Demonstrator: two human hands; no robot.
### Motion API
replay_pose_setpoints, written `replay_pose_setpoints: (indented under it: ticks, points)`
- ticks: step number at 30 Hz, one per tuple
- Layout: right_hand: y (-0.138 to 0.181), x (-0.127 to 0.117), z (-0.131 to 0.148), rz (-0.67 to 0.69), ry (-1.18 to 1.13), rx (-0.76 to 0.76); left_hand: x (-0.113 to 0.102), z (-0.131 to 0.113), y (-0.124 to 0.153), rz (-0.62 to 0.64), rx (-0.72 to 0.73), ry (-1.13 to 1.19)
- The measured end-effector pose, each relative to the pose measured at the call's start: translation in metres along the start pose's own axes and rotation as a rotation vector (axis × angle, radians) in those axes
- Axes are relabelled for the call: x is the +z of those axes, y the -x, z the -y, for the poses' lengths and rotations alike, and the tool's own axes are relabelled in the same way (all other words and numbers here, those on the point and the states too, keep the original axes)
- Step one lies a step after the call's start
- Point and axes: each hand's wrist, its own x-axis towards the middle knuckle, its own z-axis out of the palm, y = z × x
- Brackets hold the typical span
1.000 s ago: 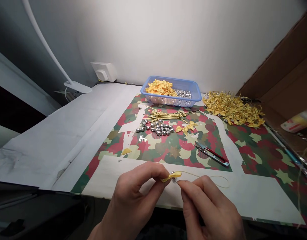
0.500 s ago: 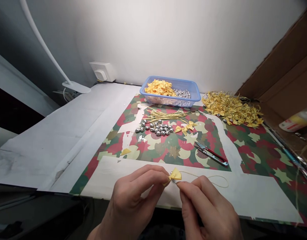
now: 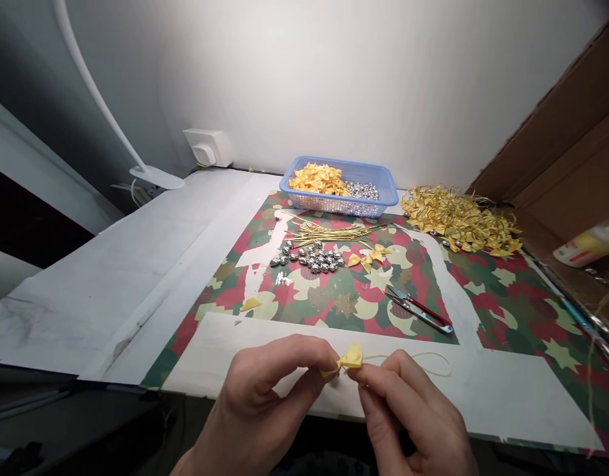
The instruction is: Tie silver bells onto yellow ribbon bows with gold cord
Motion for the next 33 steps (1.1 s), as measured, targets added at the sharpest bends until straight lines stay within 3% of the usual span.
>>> replay_pose_setpoints:
  ticks: [16,26,33]
  points:
    - [0.0008,-0.0005,-0.0001,-0.025,0.084,-0.047,-0.002,0.0046,0.0,0.021,0.082,0.016]
    - [0.002,-0.0006,0.0002,0.008,0.121,-0.027,-0.0054,0.0053,-0.0016,0.114,0.285,-0.073]
    - [0.0009,0.0051,0.0039,0.007,-0.004,0.112,-0.0078,0.0044,-0.0004,0.166,0.185,-0.017]
